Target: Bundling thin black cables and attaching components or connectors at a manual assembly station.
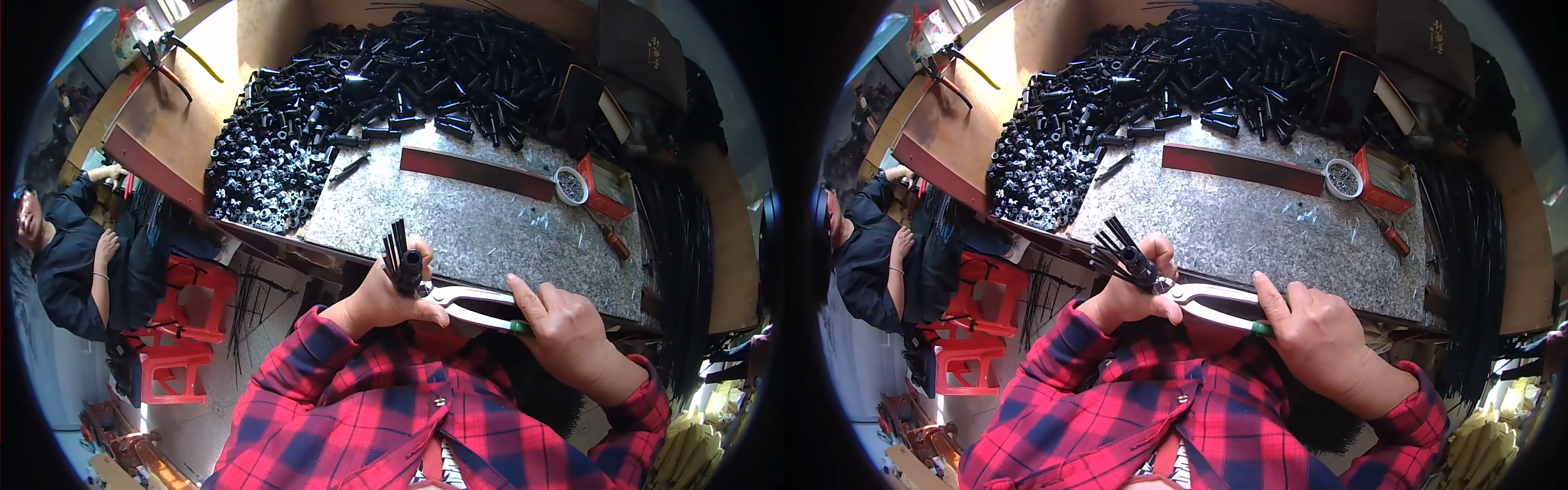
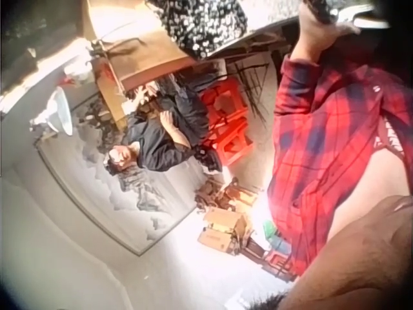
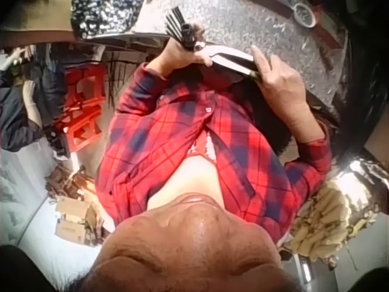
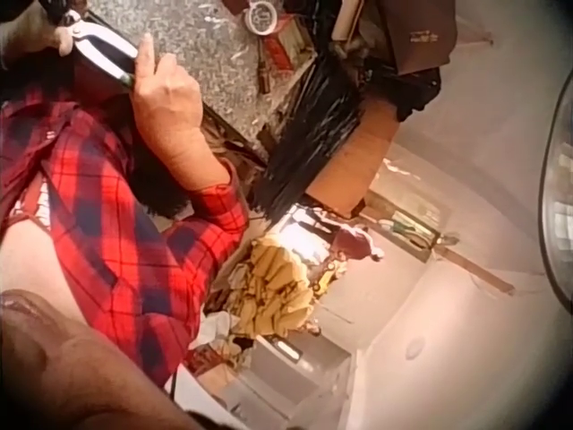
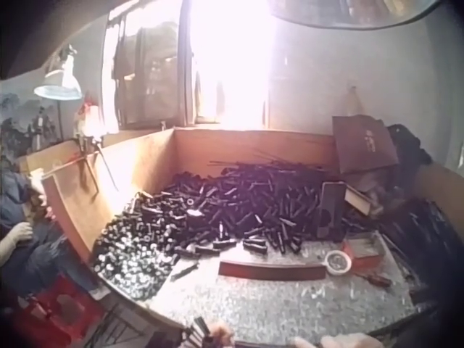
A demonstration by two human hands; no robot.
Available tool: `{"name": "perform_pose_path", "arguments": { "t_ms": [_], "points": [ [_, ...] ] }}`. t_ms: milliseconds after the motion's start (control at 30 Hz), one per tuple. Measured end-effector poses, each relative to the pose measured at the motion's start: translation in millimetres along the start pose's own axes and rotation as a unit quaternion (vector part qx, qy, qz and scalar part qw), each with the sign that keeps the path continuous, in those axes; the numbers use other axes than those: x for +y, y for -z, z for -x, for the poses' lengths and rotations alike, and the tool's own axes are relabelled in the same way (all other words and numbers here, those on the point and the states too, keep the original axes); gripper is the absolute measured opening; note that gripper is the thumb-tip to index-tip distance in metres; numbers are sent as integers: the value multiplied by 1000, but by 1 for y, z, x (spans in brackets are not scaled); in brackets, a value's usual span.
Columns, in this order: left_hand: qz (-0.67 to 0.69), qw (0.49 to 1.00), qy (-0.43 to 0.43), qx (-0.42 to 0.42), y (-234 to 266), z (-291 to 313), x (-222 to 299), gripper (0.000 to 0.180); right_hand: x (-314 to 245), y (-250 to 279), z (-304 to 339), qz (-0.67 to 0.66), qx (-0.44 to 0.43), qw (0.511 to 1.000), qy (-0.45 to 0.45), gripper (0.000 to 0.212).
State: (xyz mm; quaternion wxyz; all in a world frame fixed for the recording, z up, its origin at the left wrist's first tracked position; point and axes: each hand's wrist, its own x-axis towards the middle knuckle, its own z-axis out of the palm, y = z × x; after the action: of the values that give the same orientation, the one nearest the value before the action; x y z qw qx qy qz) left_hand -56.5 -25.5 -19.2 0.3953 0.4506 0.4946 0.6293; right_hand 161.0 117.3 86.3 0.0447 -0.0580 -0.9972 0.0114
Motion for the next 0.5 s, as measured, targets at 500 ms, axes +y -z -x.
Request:
{"name": "perform_pose_path", "arguments": {
  "t_ms": [500],
  "points": [
    [208, 973, -97, 35, 34, 17, 3, 56, -3, -10, 2, -418, 47, 899, -119, 51]
  ]
}}
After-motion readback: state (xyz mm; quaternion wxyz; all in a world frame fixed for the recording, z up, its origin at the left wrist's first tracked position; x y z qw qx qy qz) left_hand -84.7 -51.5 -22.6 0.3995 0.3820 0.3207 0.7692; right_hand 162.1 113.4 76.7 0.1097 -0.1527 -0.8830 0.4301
